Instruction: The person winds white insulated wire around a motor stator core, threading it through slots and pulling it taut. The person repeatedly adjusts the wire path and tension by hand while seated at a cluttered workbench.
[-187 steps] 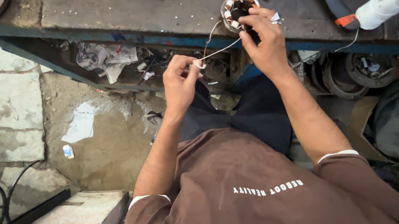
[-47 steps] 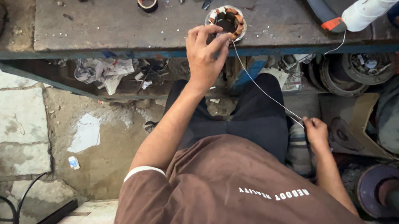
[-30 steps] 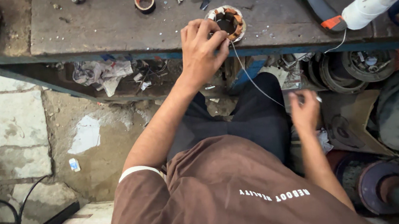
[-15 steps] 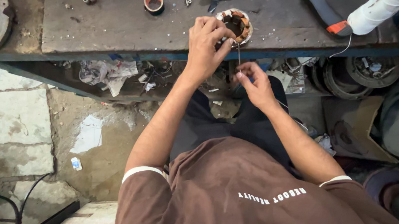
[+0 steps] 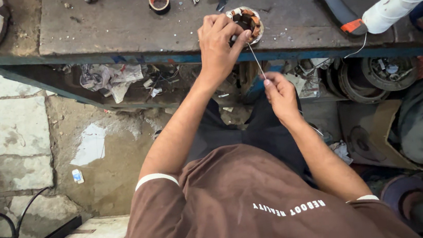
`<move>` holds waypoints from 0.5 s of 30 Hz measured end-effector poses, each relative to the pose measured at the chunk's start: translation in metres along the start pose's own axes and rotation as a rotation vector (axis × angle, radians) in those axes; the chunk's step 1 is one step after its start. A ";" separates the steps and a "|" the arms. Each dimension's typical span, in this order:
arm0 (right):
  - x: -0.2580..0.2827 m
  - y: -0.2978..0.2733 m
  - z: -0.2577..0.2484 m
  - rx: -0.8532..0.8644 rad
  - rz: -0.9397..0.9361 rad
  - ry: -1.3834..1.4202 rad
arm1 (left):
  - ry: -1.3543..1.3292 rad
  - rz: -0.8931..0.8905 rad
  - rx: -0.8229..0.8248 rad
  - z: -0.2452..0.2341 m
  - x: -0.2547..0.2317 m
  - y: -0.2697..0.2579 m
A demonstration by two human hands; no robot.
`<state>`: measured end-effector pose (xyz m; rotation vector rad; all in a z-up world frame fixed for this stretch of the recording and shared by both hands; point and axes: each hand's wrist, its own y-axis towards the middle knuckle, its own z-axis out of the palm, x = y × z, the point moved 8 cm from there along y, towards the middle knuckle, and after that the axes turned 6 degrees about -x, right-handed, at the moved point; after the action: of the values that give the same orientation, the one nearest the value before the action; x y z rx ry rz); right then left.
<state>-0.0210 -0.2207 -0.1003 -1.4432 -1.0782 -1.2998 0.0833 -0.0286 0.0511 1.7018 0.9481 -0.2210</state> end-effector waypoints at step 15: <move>0.012 -0.013 0.010 0.070 -0.084 -0.181 | 0.057 -0.064 0.079 0.005 0.002 0.004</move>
<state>-0.0308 -0.2069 -0.0877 -1.4981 -1.3030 -1.1945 0.0892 -0.0324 0.0506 1.7590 1.0486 -0.2565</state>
